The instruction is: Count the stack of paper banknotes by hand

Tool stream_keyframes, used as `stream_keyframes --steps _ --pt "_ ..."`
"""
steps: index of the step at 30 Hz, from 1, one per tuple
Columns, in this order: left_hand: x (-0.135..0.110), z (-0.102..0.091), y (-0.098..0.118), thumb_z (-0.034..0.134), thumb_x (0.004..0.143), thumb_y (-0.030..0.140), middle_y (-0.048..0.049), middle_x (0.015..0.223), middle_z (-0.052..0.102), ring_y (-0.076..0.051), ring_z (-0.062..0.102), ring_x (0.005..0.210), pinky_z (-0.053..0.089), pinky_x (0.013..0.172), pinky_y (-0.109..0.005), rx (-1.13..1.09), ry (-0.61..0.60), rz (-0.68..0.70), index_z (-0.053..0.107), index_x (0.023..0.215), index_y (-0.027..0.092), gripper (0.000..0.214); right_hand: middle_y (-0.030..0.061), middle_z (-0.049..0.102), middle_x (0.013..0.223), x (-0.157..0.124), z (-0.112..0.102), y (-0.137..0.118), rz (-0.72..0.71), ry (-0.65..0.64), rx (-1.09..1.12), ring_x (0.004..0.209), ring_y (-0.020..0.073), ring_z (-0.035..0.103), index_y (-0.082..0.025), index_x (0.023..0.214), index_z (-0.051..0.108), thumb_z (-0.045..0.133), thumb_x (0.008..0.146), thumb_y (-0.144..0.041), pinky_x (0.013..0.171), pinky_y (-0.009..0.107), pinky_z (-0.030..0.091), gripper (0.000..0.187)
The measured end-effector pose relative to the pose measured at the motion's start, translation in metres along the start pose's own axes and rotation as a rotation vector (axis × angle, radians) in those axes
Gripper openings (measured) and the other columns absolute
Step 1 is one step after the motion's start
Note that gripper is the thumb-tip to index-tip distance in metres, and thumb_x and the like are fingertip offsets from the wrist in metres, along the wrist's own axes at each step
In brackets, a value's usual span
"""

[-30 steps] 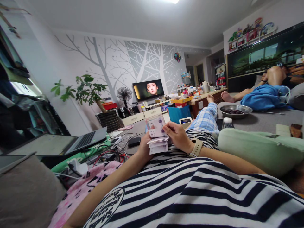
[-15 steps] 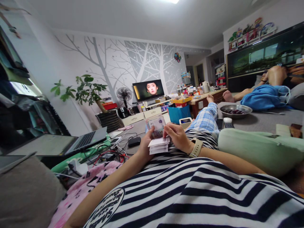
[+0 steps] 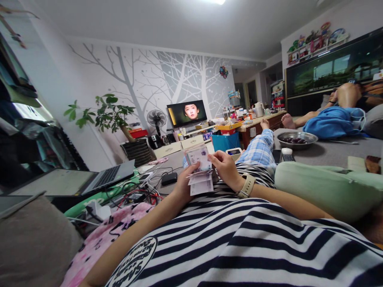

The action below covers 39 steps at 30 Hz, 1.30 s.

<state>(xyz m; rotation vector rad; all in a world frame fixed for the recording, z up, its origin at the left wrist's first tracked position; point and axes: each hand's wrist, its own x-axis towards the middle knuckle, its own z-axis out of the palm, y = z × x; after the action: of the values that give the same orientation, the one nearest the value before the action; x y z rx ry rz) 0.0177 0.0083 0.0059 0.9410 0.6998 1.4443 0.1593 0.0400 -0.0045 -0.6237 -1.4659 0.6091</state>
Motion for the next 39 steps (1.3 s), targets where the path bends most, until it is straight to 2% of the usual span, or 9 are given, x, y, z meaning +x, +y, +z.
stream_keyframes --steps 5,11,15,23,30,39 --pt "-0.002 0.002 0.002 0.067 0.073 0.019 -0.0092 0.084 0.074 -0.025 0.070 0.080 0.054 0.084 -0.038 0.036 -0.003 0.006 0.067 0.098 0.010 0.027 -0.0015 0.054 0.060 -0.002 -0.001 -0.004 -0.021 0.020 -0.086 0.061 0.0140 0.048 -0.020 0.064 0.054 0.054 0.085 -0.045 0.062 0.028 0.039 0.033" --pt "0.005 0.003 0.002 0.061 0.083 0.035 -0.0094 0.080 0.073 -0.025 0.070 0.087 0.053 0.086 -0.036 -0.047 -0.005 -0.042 0.068 0.096 0.011 0.029 -0.0022 0.051 0.059 -0.004 -0.002 -0.009 -0.060 0.020 -0.078 0.059 0.0132 0.045 -0.020 0.063 0.053 0.055 0.085 -0.045 0.061 0.027 0.037 0.033" --pt "0.007 0.005 0.001 0.055 0.087 0.034 -0.0092 0.085 0.074 -0.025 0.070 0.088 0.053 0.087 -0.036 -0.087 -0.027 -0.037 0.067 0.102 0.010 0.030 -0.0031 0.049 0.060 -0.007 -0.003 -0.012 -0.123 0.003 -0.073 0.059 0.0122 0.043 -0.020 0.064 0.051 0.055 0.085 -0.045 0.061 0.027 0.036 0.034" --pt "-0.004 0.009 0.004 0.063 0.080 0.032 -0.0077 0.089 0.075 -0.025 0.069 0.090 0.054 0.084 -0.035 -0.059 -0.021 0.019 0.068 0.105 0.013 0.032 -0.0016 0.050 0.062 -0.008 -0.002 -0.013 -0.182 -0.067 -0.014 0.060 0.0127 0.044 -0.020 0.067 0.052 0.054 0.087 -0.045 0.058 0.026 0.037 0.033" --pt "-0.005 0.011 0.006 0.068 0.075 0.031 -0.0084 0.084 0.075 -0.026 0.069 0.088 0.053 0.083 -0.035 -0.050 0.001 0.038 0.069 0.101 0.011 0.032 -0.0007 0.053 0.066 -0.008 -0.002 -0.013 -0.192 -0.091 0.023 0.063 0.0130 0.046 -0.019 0.072 0.054 0.053 0.088 -0.047 0.059 0.026 0.038 0.032" --pt "0.006 0.000 0.000 0.067 0.077 0.038 -0.0081 0.079 0.074 -0.026 0.069 0.087 0.054 0.082 -0.035 -0.005 -0.097 0.033 0.069 0.094 0.012 0.030 -0.0005 0.054 0.066 -0.010 -0.003 -0.015 -0.217 -0.123 -0.012 0.063 0.0129 0.046 -0.019 0.072 0.056 0.052 0.089 -0.045 0.061 0.026 0.039 0.032"
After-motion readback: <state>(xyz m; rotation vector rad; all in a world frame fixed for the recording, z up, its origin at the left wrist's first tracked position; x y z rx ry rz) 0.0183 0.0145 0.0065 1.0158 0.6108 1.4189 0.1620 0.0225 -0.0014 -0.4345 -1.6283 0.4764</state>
